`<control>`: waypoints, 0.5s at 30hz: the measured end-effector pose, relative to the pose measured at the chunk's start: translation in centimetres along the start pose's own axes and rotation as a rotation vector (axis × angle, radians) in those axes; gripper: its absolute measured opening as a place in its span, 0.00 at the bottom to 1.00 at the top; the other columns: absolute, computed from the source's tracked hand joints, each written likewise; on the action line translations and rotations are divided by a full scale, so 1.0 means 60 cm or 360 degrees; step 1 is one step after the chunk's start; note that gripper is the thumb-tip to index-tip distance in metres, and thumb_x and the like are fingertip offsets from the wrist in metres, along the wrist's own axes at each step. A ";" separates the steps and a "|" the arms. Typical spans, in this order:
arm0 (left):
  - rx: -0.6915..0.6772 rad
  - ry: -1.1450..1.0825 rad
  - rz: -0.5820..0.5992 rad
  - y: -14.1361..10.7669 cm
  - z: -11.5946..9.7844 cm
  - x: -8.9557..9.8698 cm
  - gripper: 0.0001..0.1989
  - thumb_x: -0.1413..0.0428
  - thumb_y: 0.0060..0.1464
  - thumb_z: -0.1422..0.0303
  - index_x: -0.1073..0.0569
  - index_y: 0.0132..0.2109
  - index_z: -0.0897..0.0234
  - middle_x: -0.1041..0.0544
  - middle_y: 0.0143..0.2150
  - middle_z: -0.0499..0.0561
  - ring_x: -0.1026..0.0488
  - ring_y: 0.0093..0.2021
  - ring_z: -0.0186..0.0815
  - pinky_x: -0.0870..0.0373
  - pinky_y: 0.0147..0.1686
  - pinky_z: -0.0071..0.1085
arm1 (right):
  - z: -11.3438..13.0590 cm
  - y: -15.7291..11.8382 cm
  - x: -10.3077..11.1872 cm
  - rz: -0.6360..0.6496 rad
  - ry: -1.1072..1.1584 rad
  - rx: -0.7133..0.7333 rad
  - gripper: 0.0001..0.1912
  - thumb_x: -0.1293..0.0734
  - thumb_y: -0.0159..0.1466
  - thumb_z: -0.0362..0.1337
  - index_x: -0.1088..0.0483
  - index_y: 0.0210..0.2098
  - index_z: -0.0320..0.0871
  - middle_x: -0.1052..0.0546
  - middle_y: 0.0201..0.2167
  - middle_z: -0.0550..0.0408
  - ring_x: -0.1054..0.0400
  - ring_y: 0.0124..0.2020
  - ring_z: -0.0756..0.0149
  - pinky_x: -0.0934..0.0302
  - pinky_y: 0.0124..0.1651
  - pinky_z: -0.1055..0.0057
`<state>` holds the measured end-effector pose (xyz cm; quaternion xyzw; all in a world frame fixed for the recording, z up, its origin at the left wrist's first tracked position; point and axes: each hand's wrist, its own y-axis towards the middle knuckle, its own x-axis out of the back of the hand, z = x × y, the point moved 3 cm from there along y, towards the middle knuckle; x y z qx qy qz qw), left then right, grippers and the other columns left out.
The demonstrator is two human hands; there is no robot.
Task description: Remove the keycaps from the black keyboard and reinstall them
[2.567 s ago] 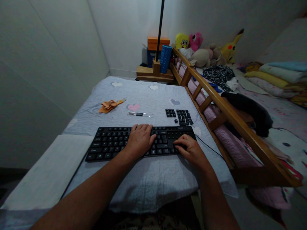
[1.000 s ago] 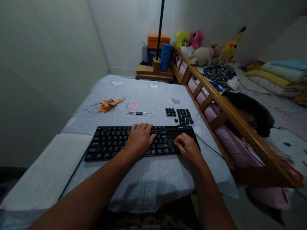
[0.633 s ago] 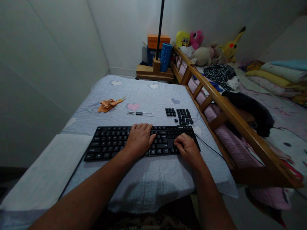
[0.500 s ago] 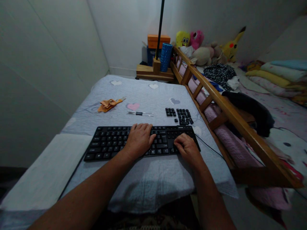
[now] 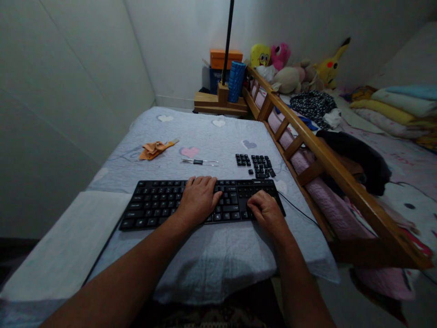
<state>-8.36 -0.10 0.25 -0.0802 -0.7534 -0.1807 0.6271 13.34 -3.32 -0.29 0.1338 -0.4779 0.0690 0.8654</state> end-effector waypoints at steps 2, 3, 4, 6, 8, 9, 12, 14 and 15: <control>0.0000 -0.0007 -0.0007 0.000 0.000 0.000 0.19 0.52 0.65 0.60 0.31 0.56 0.66 0.25 0.56 0.59 0.31 0.56 0.47 0.42 0.58 0.45 | 0.001 -0.001 -0.001 0.0006 -0.0035 -0.0011 0.07 0.37 0.64 0.30 0.31 0.31 0.44 0.29 0.33 0.54 0.35 0.39 0.61 0.46 0.44 0.65; 0.0000 -0.0014 -0.0008 0.000 0.000 0.000 0.18 0.52 0.65 0.59 0.31 0.56 0.66 0.25 0.56 0.59 0.31 0.56 0.48 0.42 0.58 0.45 | 0.001 -0.001 -0.002 0.0012 -0.0047 -0.0016 0.07 0.37 0.64 0.30 0.30 0.31 0.44 0.29 0.34 0.54 0.35 0.39 0.61 0.47 0.44 0.64; 0.0003 -0.0021 -0.0008 0.000 0.000 0.000 0.18 0.52 0.65 0.59 0.31 0.56 0.65 0.25 0.56 0.59 0.31 0.56 0.48 0.42 0.58 0.45 | 0.001 -0.002 -0.003 0.0017 -0.0052 -0.0020 0.07 0.37 0.64 0.30 0.30 0.31 0.44 0.29 0.34 0.53 0.35 0.40 0.61 0.47 0.44 0.64; 0.0008 -0.0024 -0.0003 0.000 0.000 0.001 0.18 0.52 0.65 0.59 0.31 0.56 0.65 0.25 0.56 0.59 0.31 0.56 0.47 0.42 0.58 0.45 | 0.002 -0.002 -0.003 0.0013 -0.0041 -0.0025 0.07 0.37 0.64 0.30 0.31 0.31 0.45 0.29 0.33 0.54 0.34 0.40 0.61 0.47 0.44 0.64; 0.0011 -0.0023 0.0006 0.000 0.000 0.002 0.18 0.52 0.65 0.59 0.31 0.56 0.64 0.25 0.56 0.58 0.31 0.56 0.47 0.42 0.58 0.45 | 0.002 -0.003 -0.001 -0.0004 -0.0017 -0.0027 0.07 0.38 0.64 0.30 0.31 0.31 0.45 0.29 0.33 0.54 0.34 0.39 0.61 0.47 0.44 0.64; 0.0014 -0.0024 0.0009 0.000 0.000 0.002 0.18 0.52 0.65 0.60 0.31 0.56 0.64 0.25 0.56 0.58 0.31 0.56 0.47 0.42 0.58 0.45 | 0.002 -0.002 0.000 -0.0013 -0.0001 -0.0030 0.07 0.38 0.64 0.30 0.31 0.31 0.45 0.29 0.33 0.54 0.34 0.39 0.61 0.47 0.44 0.64; 0.0016 -0.0042 0.0018 0.000 0.000 0.003 0.18 0.51 0.65 0.60 0.31 0.57 0.65 0.25 0.56 0.59 0.31 0.57 0.48 0.43 0.59 0.46 | 0.001 -0.002 0.004 -0.0036 0.0072 -0.0049 0.07 0.38 0.63 0.29 0.31 0.30 0.45 0.28 0.32 0.54 0.34 0.39 0.62 0.46 0.44 0.65; 0.0014 -0.0052 0.0025 0.000 -0.001 0.004 0.19 0.51 0.65 0.60 0.32 0.57 0.66 0.25 0.56 0.60 0.32 0.57 0.48 0.43 0.59 0.46 | -0.001 -0.002 0.005 -0.0055 0.0138 -0.0067 0.06 0.38 0.63 0.29 0.32 0.30 0.44 0.28 0.32 0.54 0.33 0.38 0.62 0.45 0.42 0.66; 0.0015 -0.0055 0.0028 0.001 -0.001 0.004 0.19 0.51 0.65 0.60 0.32 0.57 0.65 0.26 0.56 0.60 0.32 0.57 0.48 0.43 0.59 0.46 | -0.002 -0.002 0.006 -0.0066 0.0173 -0.0076 0.06 0.38 0.62 0.29 0.31 0.31 0.44 0.28 0.32 0.54 0.33 0.38 0.62 0.44 0.42 0.66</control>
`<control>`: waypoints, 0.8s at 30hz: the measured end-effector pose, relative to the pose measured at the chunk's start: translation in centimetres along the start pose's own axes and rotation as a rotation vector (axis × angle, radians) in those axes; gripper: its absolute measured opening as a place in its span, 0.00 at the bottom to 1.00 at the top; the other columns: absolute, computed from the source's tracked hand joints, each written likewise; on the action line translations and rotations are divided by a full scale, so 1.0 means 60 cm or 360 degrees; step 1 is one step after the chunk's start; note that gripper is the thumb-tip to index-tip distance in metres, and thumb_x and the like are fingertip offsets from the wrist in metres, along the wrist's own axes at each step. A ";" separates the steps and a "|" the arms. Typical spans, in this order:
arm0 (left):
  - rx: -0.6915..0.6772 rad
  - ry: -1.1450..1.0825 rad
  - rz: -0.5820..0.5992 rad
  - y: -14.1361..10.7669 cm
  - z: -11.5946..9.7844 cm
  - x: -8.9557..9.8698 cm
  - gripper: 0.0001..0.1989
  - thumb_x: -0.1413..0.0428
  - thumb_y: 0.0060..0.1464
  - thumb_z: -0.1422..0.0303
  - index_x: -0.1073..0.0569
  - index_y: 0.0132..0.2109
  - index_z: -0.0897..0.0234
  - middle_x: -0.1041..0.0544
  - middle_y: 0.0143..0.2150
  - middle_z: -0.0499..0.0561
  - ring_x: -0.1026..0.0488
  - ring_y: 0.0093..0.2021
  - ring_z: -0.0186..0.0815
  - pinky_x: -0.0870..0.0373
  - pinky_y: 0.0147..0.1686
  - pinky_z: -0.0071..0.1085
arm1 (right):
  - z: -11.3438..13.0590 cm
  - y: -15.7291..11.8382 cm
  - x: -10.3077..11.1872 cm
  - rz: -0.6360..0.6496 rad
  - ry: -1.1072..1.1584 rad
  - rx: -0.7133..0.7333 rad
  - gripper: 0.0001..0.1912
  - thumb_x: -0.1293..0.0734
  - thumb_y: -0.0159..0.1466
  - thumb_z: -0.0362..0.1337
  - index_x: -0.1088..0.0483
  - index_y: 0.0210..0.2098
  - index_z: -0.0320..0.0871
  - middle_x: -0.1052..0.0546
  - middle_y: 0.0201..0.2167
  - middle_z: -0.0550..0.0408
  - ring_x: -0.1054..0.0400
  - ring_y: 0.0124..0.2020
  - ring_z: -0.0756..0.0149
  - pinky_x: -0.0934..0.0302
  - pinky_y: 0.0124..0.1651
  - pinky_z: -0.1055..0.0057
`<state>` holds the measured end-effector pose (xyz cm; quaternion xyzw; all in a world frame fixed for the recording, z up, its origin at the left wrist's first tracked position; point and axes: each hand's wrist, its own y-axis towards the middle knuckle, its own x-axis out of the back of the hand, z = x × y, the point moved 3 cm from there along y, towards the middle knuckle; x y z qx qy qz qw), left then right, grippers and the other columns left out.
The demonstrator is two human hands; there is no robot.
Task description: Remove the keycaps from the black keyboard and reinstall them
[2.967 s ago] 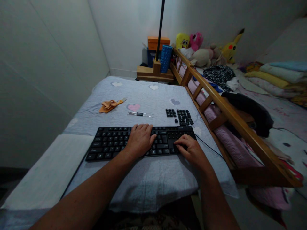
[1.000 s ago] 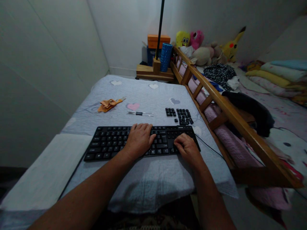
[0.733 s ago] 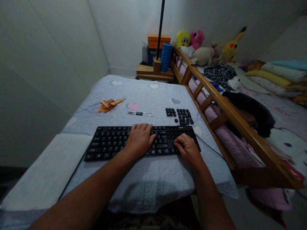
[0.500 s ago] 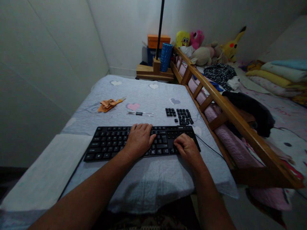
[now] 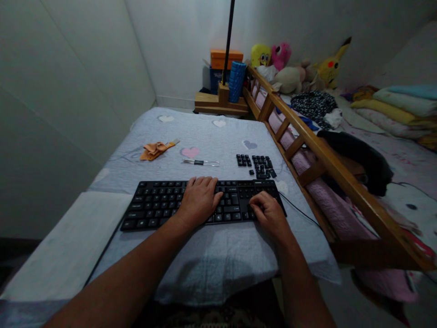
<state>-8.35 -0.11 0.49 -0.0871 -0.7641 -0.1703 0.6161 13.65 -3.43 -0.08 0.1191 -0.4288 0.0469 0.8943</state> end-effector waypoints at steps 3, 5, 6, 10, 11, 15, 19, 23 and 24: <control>0.0000 0.0003 0.0006 0.000 0.000 0.000 0.19 0.51 0.65 0.60 0.32 0.57 0.65 0.25 0.56 0.60 0.31 0.56 0.48 0.42 0.58 0.46 | -0.003 -0.001 0.003 -0.0013 0.0117 -0.0026 0.05 0.38 0.62 0.30 0.31 0.33 0.44 0.29 0.31 0.55 0.33 0.36 0.63 0.42 0.40 0.68; -0.0006 0.0003 0.0001 -0.001 0.000 0.000 0.19 0.51 0.65 0.60 0.32 0.57 0.65 0.25 0.55 0.59 0.31 0.56 0.48 0.41 0.58 0.46 | -0.002 0.002 0.010 0.0001 0.0177 -0.0043 0.05 0.38 0.62 0.31 0.31 0.33 0.44 0.29 0.31 0.55 0.33 0.34 0.64 0.41 0.39 0.69; -0.0011 0.0001 -0.0004 -0.001 0.001 0.000 0.19 0.51 0.65 0.60 0.32 0.57 0.65 0.25 0.55 0.59 0.31 0.56 0.47 0.41 0.58 0.45 | -0.002 0.006 0.016 0.0008 0.0182 -0.0045 0.05 0.38 0.62 0.31 0.30 0.33 0.44 0.28 0.32 0.55 0.33 0.34 0.65 0.40 0.39 0.69; -0.0020 -0.0004 -0.0022 -0.003 0.001 0.001 0.18 0.51 0.65 0.60 0.32 0.57 0.63 0.25 0.55 0.57 0.31 0.57 0.46 0.42 0.59 0.45 | -0.002 0.046 0.054 -0.0016 -0.0046 0.0014 0.06 0.37 0.61 0.31 0.28 0.34 0.44 0.26 0.34 0.53 0.31 0.37 0.63 0.39 0.42 0.67; -0.0019 -0.0003 -0.0019 -0.003 0.000 0.001 0.17 0.51 0.65 0.60 0.32 0.56 0.63 0.25 0.55 0.57 0.31 0.57 0.46 0.42 0.59 0.45 | -0.005 0.062 0.064 -0.0027 -0.0147 0.0024 0.07 0.37 0.61 0.31 0.27 0.34 0.44 0.25 0.34 0.53 0.31 0.38 0.62 0.39 0.44 0.66; -0.0010 -0.0016 -0.0008 -0.003 0.000 0.001 0.17 0.50 0.65 0.61 0.32 0.56 0.64 0.25 0.56 0.58 0.31 0.57 0.47 0.42 0.59 0.46 | -0.022 0.133 0.079 -0.0038 -0.0499 0.0044 0.09 0.36 0.62 0.30 0.23 0.34 0.43 0.25 0.35 0.49 0.31 0.40 0.59 0.40 0.48 0.64; -0.0006 -0.0033 -0.0029 -0.002 0.001 -0.001 0.17 0.50 0.65 0.61 0.32 0.57 0.62 0.25 0.56 0.58 0.31 0.57 0.47 0.43 0.60 0.46 | -0.039 0.179 0.058 -0.0068 -0.0784 0.0043 0.09 0.34 0.62 0.30 0.21 0.36 0.43 0.25 0.36 0.46 0.34 0.42 0.57 0.42 0.48 0.62; -0.0002 -0.0038 -0.0031 -0.002 0.002 -0.003 0.18 0.50 0.65 0.60 0.33 0.58 0.63 0.25 0.56 0.58 0.32 0.57 0.47 0.43 0.60 0.47 | -0.051 0.187 0.029 -0.0047 -0.0907 0.0027 0.11 0.32 0.60 0.32 0.21 0.42 0.45 0.26 0.40 0.45 0.37 0.44 0.54 0.42 0.47 0.61; 0.0000 -0.0041 -0.0026 -0.003 0.003 -0.003 0.19 0.50 0.65 0.60 0.33 0.58 0.64 0.25 0.56 0.58 0.32 0.57 0.48 0.43 0.60 0.47 | -0.053 0.186 0.024 -0.0032 -0.0911 0.0027 0.13 0.31 0.60 0.32 0.21 0.44 0.45 0.26 0.41 0.45 0.37 0.44 0.54 0.42 0.47 0.61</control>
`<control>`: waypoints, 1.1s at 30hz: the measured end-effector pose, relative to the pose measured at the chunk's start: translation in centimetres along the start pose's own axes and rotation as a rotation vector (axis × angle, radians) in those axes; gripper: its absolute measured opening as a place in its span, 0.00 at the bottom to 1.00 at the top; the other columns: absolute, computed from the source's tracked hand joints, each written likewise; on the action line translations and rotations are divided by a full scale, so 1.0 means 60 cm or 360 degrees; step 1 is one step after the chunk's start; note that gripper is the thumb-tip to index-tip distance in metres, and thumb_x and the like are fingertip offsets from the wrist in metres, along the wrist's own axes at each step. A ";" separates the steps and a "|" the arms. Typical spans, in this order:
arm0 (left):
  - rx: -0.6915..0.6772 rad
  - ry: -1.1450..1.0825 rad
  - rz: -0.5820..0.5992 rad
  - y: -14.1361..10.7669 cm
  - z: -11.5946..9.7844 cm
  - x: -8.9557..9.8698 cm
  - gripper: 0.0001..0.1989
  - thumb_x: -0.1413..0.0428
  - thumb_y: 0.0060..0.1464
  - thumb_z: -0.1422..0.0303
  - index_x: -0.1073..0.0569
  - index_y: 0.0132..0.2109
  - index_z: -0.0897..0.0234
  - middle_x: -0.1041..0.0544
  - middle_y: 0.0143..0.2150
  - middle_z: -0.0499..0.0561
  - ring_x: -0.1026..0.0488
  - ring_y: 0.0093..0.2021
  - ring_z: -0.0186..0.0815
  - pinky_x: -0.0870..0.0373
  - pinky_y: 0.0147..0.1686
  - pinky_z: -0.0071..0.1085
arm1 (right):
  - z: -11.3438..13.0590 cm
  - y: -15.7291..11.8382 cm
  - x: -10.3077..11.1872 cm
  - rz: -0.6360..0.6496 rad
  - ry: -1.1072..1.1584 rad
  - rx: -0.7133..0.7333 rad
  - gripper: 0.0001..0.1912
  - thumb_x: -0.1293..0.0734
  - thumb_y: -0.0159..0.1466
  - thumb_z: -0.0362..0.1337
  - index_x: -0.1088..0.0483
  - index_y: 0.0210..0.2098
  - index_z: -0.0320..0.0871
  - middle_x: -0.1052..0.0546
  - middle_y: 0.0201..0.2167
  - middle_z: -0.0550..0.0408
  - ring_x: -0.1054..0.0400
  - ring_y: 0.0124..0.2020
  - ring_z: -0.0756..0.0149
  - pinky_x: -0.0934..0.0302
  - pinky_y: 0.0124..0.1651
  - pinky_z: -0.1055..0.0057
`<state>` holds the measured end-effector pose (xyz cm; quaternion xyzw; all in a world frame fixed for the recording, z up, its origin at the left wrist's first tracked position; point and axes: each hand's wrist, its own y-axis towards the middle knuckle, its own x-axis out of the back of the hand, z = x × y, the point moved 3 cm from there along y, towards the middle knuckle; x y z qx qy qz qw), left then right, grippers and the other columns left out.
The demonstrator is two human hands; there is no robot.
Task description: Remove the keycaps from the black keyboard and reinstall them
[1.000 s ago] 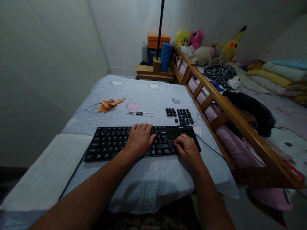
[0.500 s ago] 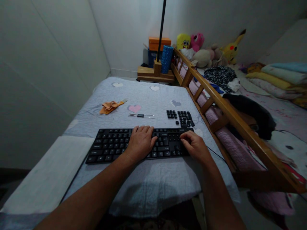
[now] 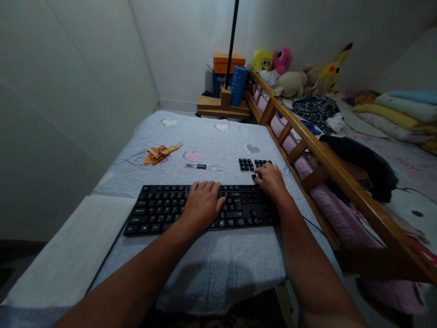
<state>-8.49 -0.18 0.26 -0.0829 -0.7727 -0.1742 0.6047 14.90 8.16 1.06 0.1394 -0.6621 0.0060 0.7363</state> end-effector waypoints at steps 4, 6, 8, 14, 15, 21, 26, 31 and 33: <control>0.0006 0.0001 0.0011 0.000 0.000 0.000 0.19 0.50 0.65 0.61 0.32 0.58 0.64 0.26 0.57 0.58 0.32 0.58 0.48 0.43 0.61 0.47 | -0.002 -0.001 -0.007 0.0012 0.0050 0.0006 0.13 0.31 0.60 0.31 0.21 0.44 0.45 0.27 0.40 0.44 0.38 0.44 0.52 0.42 0.47 0.59; 0.0009 0.0009 0.0002 0.000 0.000 -0.001 0.18 0.50 0.64 0.61 0.32 0.58 0.63 0.26 0.57 0.58 0.32 0.57 0.47 0.43 0.61 0.47 | -0.004 0.000 -0.008 0.0006 0.0061 0.0000 0.13 0.31 0.60 0.31 0.21 0.44 0.45 0.28 0.40 0.43 0.38 0.44 0.52 0.43 0.46 0.58; 0.0003 0.0015 -0.0003 0.000 -0.001 -0.001 0.18 0.50 0.65 0.61 0.32 0.58 0.62 0.26 0.57 0.58 0.31 0.57 0.47 0.42 0.60 0.47 | -0.005 0.002 -0.010 -0.0001 0.0042 0.0006 0.12 0.31 0.60 0.31 0.20 0.43 0.45 0.28 0.40 0.44 0.38 0.44 0.52 0.43 0.46 0.59; 0.0011 0.0015 0.0004 0.000 -0.001 -0.001 0.18 0.51 0.65 0.60 0.32 0.58 0.62 0.26 0.57 0.58 0.31 0.57 0.48 0.43 0.61 0.48 | -0.003 0.006 -0.017 -0.0015 -0.0019 0.0053 0.09 0.29 0.59 0.31 0.20 0.39 0.47 0.28 0.40 0.45 0.38 0.44 0.53 0.43 0.45 0.60; 0.0013 0.0015 0.0009 0.000 -0.001 -0.001 0.18 0.51 0.65 0.60 0.32 0.58 0.62 0.26 0.57 0.58 0.31 0.57 0.48 0.43 0.61 0.48 | -0.003 0.006 -0.017 -0.0009 -0.0031 0.0057 0.09 0.29 0.59 0.31 0.20 0.39 0.46 0.28 0.40 0.45 0.38 0.44 0.53 0.43 0.45 0.61; 0.0010 0.0016 0.0011 0.000 -0.002 0.000 0.19 0.51 0.65 0.60 0.33 0.58 0.63 0.26 0.57 0.58 0.32 0.58 0.48 0.43 0.61 0.48 | 0.002 0.007 -0.014 -0.0001 -0.0003 0.0100 0.08 0.30 0.58 0.31 0.21 0.38 0.44 0.26 0.42 0.44 0.38 0.45 0.53 0.42 0.47 0.59; -0.0001 0.0013 0.0002 0.000 -0.001 -0.002 0.19 0.51 0.65 0.60 0.33 0.58 0.64 0.26 0.56 0.59 0.32 0.57 0.47 0.44 0.61 0.48 | 0.006 0.009 -0.004 -0.0014 0.0140 0.0095 0.08 0.31 0.59 0.31 0.23 0.38 0.41 0.23 0.41 0.45 0.34 0.45 0.54 0.42 0.50 0.58; 0.0003 0.0029 0.0010 0.001 -0.002 0.000 0.19 0.50 0.65 0.60 0.33 0.59 0.64 0.26 0.57 0.59 0.32 0.58 0.48 0.44 0.61 0.48 | 0.011 -0.014 0.031 -0.0063 0.0533 0.0047 0.08 0.31 0.59 0.30 0.24 0.38 0.42 0.21 0.35 0.51 0.30 0.38 0.61 0.38 0.46 0.64; 0.0003 0.0039 0.0024 0.001 -0.003 0.001 0.20 0.50 0.65 0.60 0.33 0.58 0.65 0.26 0.58 0.60 0.32 0.58 0.48 0.44 0.61 0.48 | 0.012 -0.035 0.046 -0.0039 0.0692 0.0038 0.08 0.32 0.59 0.31 0.24 0.38 0.43 0.21 0.34 0.53 0.29 0.37 0.63 0.37 0.44 0.66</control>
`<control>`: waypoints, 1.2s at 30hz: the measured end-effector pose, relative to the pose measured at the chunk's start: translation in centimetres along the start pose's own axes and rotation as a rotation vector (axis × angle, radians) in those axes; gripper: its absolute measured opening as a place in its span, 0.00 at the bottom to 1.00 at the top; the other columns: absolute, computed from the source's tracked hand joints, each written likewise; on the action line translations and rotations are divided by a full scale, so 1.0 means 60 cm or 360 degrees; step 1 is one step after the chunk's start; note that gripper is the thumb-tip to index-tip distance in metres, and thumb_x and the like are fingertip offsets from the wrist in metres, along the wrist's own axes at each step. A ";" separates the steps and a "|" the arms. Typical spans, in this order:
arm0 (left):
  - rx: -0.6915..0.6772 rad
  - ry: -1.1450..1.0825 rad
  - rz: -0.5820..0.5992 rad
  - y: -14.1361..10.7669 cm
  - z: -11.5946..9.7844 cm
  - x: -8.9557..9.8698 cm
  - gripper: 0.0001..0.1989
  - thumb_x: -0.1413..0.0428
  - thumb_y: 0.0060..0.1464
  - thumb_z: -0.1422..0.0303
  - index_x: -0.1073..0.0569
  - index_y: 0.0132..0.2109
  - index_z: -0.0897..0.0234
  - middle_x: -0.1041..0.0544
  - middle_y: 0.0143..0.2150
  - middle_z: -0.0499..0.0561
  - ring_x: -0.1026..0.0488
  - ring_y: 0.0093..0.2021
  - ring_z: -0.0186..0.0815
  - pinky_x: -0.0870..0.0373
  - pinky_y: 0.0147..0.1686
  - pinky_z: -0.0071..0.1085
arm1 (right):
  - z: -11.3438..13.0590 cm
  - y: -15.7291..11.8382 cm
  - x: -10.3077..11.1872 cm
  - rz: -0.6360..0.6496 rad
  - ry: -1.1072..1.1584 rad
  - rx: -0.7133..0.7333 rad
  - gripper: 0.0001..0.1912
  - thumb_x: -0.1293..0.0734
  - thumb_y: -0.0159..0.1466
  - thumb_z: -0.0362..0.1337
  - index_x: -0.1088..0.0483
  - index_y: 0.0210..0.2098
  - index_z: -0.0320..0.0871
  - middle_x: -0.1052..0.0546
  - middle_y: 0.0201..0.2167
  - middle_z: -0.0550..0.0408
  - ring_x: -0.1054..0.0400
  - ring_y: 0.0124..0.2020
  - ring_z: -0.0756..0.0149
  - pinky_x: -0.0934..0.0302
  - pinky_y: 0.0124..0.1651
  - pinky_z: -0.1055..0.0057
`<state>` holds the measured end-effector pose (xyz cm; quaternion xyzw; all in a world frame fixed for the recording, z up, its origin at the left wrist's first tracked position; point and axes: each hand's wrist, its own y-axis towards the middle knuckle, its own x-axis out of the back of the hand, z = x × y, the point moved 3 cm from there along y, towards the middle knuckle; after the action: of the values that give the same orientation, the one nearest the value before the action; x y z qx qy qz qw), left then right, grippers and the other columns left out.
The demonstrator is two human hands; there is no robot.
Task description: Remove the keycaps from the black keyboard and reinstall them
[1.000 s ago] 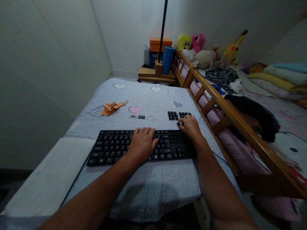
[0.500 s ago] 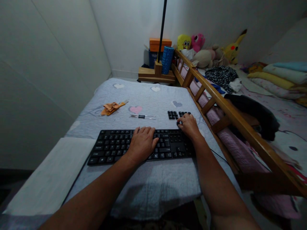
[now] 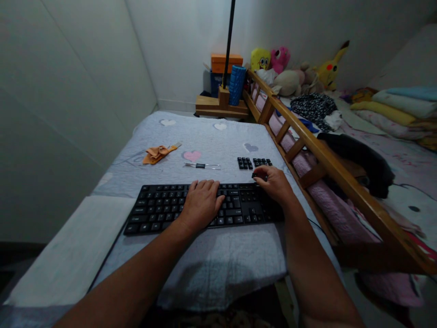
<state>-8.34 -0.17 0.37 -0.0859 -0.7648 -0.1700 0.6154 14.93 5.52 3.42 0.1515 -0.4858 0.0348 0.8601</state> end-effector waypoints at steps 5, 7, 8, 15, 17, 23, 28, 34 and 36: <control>0.0003 0.0016 0.0026 0.001 -0.001 0.002 0.20 0.51 0.65 0.60 0.32 0.58 0.66 0.26 0.57 0.60 0.31 0.58 0.48 0.43 0.60 0.47 | 0.008 -0.066 0.018 0.0086 0.0204 -0.0019 0.08 0.32 0.58 0.33 0.24 0.39 0.43 0.21 0.34 0.53 0.29 0.37 0.62 0.36 0.42 0.66; -0.0001 0.0021 0.0013 0.001 0.000 0.002 0.19 0.51 0.65 0.60 0.32 0.58 0.66 0.26 0.57 0.60 0.32 0.58 0.48 0.43 0.60 0.47 | 0.006 -0.094 0.015 0.0099 0.0248 -0.0048 0.09 0.32 0.58 0.32 0.24 0.39 0.43 0.22 0.33 0.53 0.29 0.36 0.62 0.36 0.42 0.66; -0.0004 0.0023 0.0006 0.001 0.000 0.001 0.19 0.51 0.65 0.60 0.32 0.58 0.65 0.26 0.57 0.60 0.31 0.58 0.48 0.43 0.60 0.47 | 0.004 -0.106 0.013 0.0098 0.0266 -0.0062 0.09 0.32 0.58 0.32 0.24 0.39 0.44 0.22 0.33 0.54 0.29 0.36 0.62 0.36 0.42 0.66; -0.0025 0.0049 -0.0023 -0.001 0.002 -0.003 0.19 0.52 0.66 0.59 0.32 0.57 0.66 0.25 0.56 0.59 0.31 0.57 0.48 0.42 0.59 0.46 | 0.004 -0.170 -0.002 0.0115 0.0311 -0.0116 0.07 0.33 0.60 0.32 0.25 0.38 0.44 0.24 0.33 0.53 0.31 0.36 0.62 0.37 0.42 0.65; -0.0027 0.0052 -0.0024 -0.001 0.002 -0.003 0.19 0.52 0.66 0.59 0.32 0.57 0.66 0.25 0.56 0.60 0.31 0.56 0.48 0.42 0.58 0.46 | 0.005 -0.177 -0.002 0.0135 0.0319 -0.0122 0.07 0.33 0.59 0.31 0.25 0.38 0.44 0.24 0.33 0.53 0.31 0.36 0.62 0.37 0.41 0.65; -0.0033 0.0061 -0.0033 0.000 0.002 -0.002 0.17 0.51 0.65 0.60 0.31 0.55 0.65 0.24 0.54 0.59 0.30 0.55 0.48 0.41 0.58 0.45 | 0.006 -0.182 -0.006 0.0158 0.0342 -0.0117 0.07 0.33 0.60 0.31 0.25 0.38 0.44 0.26 0.33 0.53 0.31 0.35 0.63 0.37 0.40 0.66; -0.0035 0.0072 -0.0040 0.000 0.003 -0.003 0.18 0.51 0.65 0.59 0.31 0.55 0.65 0.24 0.54 0.59 0.30 0.55 0.48 0.41 0.58 0.46 | 0.009 -0.184 -0.009 0.0186 0.0355 -0.0105 0.07 0.33 0.60 0.30 0.25 0.38 0.43 0.27 0.34 0.53 0.31 0.36 0.64 0.37 0.40 0.67; -0.0050 0.0059 -0.0054 0.000 0.002 -0.002 0.18 0.52 0.65 0.59 0.31 0.55 0.64 0.24 0.53 0.58 0.30 0.55 0.47 0.40 0.57 0.44 | 0.014 -0.186 -0.007 0.0198 0.0365 -0.0078 0.07 0.33 0.60 0.30 0.25 0.38 0.44 0.27 0.34 0.53 0.30 0.36 0.64 0.36 0.41 0.67; -0.0049 0.0050 -0.0042 0.000 0.001 -0.001 0.18 0.52 0.65 0.59 0.31 0.55 0.65 0.24 0.53 0.59 0.30 0.55 0.48 0.40 0.57 0.45 | 0.015 -0.186 -0.007 0.0209 0.0354 -0.0068 0.07 0.33 0.60 0.29 0.25 0.38 0.43 0.27 0.34 0.53 0.30 0.37 0.64 0.36 0.41 0.66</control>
<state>-8.40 -0.13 0.29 -0.0826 -0.7535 -0.1912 0.6236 16.26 -5.32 0.99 0.0963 -0.3968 0.0972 0.9076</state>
